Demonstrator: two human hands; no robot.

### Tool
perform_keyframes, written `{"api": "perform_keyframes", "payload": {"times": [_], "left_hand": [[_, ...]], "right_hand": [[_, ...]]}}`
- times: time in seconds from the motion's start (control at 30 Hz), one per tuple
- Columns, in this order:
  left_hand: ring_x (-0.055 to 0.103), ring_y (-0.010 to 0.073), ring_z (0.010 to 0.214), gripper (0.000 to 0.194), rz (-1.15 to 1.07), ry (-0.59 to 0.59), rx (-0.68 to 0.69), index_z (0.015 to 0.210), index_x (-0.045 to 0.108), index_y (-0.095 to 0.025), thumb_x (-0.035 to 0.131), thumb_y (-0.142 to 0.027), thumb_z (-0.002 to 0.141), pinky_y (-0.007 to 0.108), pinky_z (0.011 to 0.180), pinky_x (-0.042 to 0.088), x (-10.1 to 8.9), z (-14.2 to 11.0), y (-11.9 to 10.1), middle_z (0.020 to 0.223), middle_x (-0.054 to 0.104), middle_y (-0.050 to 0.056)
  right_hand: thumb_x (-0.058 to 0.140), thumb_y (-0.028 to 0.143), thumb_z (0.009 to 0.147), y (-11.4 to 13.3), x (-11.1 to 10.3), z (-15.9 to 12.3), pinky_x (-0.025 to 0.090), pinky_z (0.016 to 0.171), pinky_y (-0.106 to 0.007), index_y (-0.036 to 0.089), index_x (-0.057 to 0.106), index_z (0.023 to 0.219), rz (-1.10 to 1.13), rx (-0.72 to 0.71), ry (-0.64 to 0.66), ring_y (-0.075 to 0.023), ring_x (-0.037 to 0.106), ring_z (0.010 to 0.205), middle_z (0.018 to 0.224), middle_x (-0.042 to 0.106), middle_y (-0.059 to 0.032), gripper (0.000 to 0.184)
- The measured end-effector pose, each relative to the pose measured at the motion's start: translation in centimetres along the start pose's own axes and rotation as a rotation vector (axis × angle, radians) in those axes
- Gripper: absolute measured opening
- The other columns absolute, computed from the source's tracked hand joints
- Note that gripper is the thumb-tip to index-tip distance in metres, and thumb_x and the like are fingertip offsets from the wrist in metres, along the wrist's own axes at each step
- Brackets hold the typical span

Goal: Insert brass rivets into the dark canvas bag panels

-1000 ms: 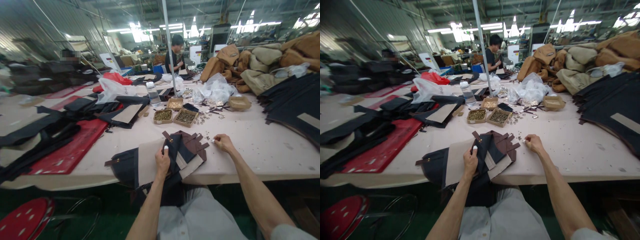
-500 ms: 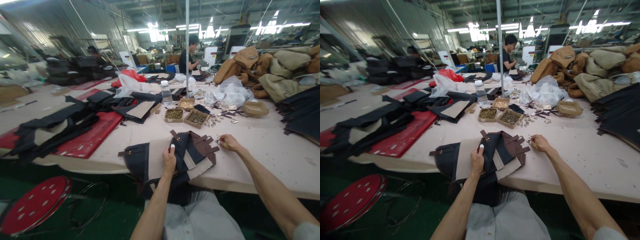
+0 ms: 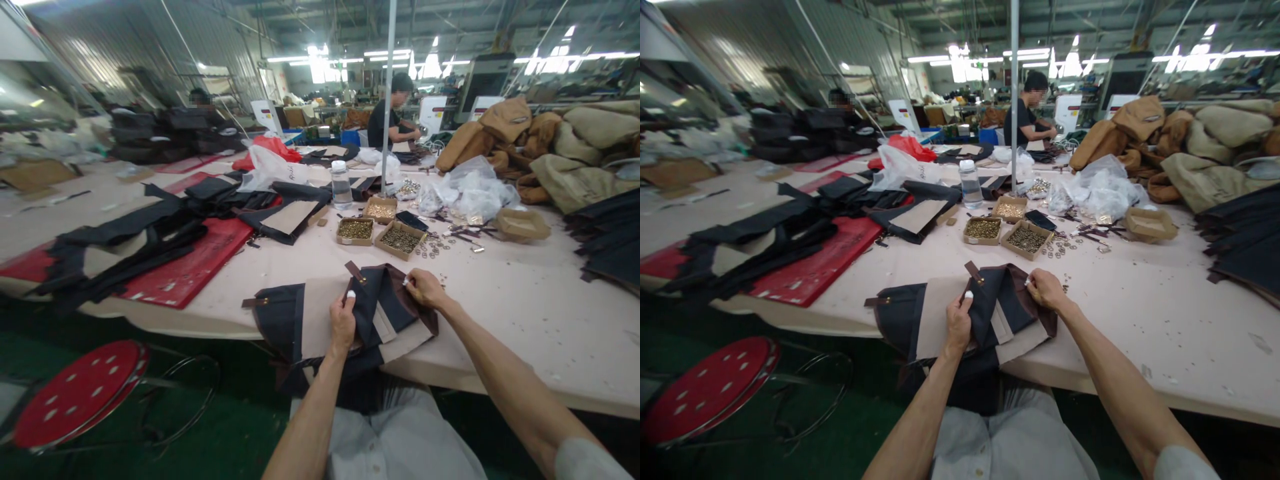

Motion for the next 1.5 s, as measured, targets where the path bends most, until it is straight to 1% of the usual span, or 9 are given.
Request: {"api": "perform_keyframes", "payload": {"times": [0.27, 0.43, 0.67, 0.8, 0.93, 1.03, 1.17, 1.33, 1.5], "left_hand": [[0.06, 0.0223, 0.081, 0.039, 0.012, -0.043, 0.013, 0.097, 0.075, -0.012, 0.059, -0.047, 0.09, 0.03, 0.074, 0.049, -0.3, 0.0, -0.3, 0.078, 0.068, 0.005], [0.061, 0.0216, 0.086, 0.042, -0.027, 0.021, 0.022, 0.11, 0.074, -0.012, 0.057, -0.046, 0.092, 0.03, 0.079, 0.049, -0.4, 0.0, -0.1, 0.092, 0.072, 0.006], [0.057, 0.018, 0.078, 0.038, -0.033, 0.043, 0.019, 0.099, 0.073, -0.013, 0.057, -0.047, 0.093, 0.026, 0.073, 0.046, -0.6, -0.1, 0.4, 0.084, 0.068, 0.003], [0.057, 0.0181, 0.08, 0.038, -0.068, 0.041, 0.034, 0.101, 0.073, -0.012, 0.059, -0.047, 0.093, 0.026, 0.075, 0.046, -0.5, 0.0, 0.5, 0.083, 0.066, 0.003], [0.057, 0.0193, 0.082, 0.041, -0.098, 0.053, 0.025, 0.108, 0.073, -0.011, 0.059, -0.047, 0.093, 0.027, 0.076, 0.046, -0.4, 0.2, 0.9, 0.086, 0.066, 0.004], [0.057, 0.0196, 0.083, 0.041, -0.095, 0.055, 0.007, 0.105, 0.073, -0.012, 0.059, -0.048, 0.093, 0.027, 0.076, 0.046, -0.3, 0.2, 1.1, 0.086, 0.066, 0.004], [0.055, 0.0189, 0.079, 0.038, -0.065, 0.013, 0.003, 0.096, 0.073, -0.012, 0.061, -0.048, 0.091, 0.026, 0.074, 0.045, -0.3, 0.1, 0.8, 0.079, 0.064, 0.003], [0.051, 0.0175, 0.073, 0.037, -0.02, 0.008, 0.031, 0.086, 0.072, -0.012, 0.062, -0.048, 0.09, 0.026, 0.067, 0.042, -0.5, 0.0, -0.1, 0.072, 0.06, 0.002], [0.05, 0.0168, 0.071, 0.037, -0.035, 0.023, 0.059, 0.089, 0.072, -0.013, 0.06, -0.048, 0.091, 0.025, 0.065, 0.04, -0.4, 0.4, 0.1, 0.072, 0.061, 0.001]], "right_hand": [[0.057, 0.024, 0.093, 0.5, 1.7, 0.3, 0.037, 0.074, -0.027, 0.018, 0.065, 0.096, -0.069, 0.01, 0.027, -0.0191, 0.061, 0.083, 0.093, 0.07, -0.0075, 0.011], [0.054, 0.023, 0.094, 1.4, 1.6, 0.2, 0.039, 0.078, -0.027, 0.019, 0.065, 0.099, -0.111, -0.068, 0.028, -0.0201, 0.061, 0.088, 0.096, 0.069, -0.0076, 0.012], [0.058, 0.021, 0.09, 1.8, 0.9, 0.6, 0.043, 0.083, -0.026, 0.02, 0.071, 0.095, -0.11, -0.159, 0.07, -0.02, 0.064, 0.093, 0.099, 0.072, -0.007, 0.014], [0.068, 0.02, 0.083, 1.0, 0.9, 2.3, 0.046, 0.075, -0.024, 0.019, 0.077, 0.09, -0.034, -0.023, 0.204, -0.019, 0.068, 0.085, 0.09, 0.076, -0.0061, 0.012], [0.076, 0.018, 0.075, -0.6, 1.4, 5.1, 0.047, 0.056, -0.023, 0.014, 0.075, 0.074, 0.125, 0.233, 0.412, -0.0175, 0.066, 0.058, 0.064, 0.072, -0.0064, 0.004], [0.082, 0.016, 0.069, -1.7, 2.2, 7.0, 0.049, 0.047, -0.027, 0.012, 0.071, 0.063, 0.123, 0.44, 0.54, -0.019, 0.061, 0.044, 0.052, 0.067, -0.0089, 0.013], [0.086, 0.013, 0.063, -1.5, 3.0, 8.4, 0.051, 0.046, -0.029, 0.012, 0.068, 0.057, 0.15, 0.498, 0.616, -0.0203, 0.062, 0.043, 0.052, 0.067, -0.0115, 0.019], [0.082, 0.014, 0.065, -2.3, -0.3, 7.6, 0.05, 0.05, -0.022, 0.013, 0.071, 0.067, 0.221, 0.428, 0.474, -0.0167, 0.065, 0.051, 0.057, 0.069, -0.0069, 0.011], [0.068, 0.021, 0.078, -8.6, -6.1, 2.7, 0.043, 0.053, -0.018, 0.013, 0.074, 0.081, 0.158, 0.428, 0.155, -0.0137, 0.065, 0.059, 0.065, 0.072, -0.0049, 0.01]]}}
Point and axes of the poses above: each hand's wrist, its own z-axis towards the middle knuckle, its own x-axis out of the palm, y = z × x, the point moved 4 cm from there along z, towards the middle knuckle
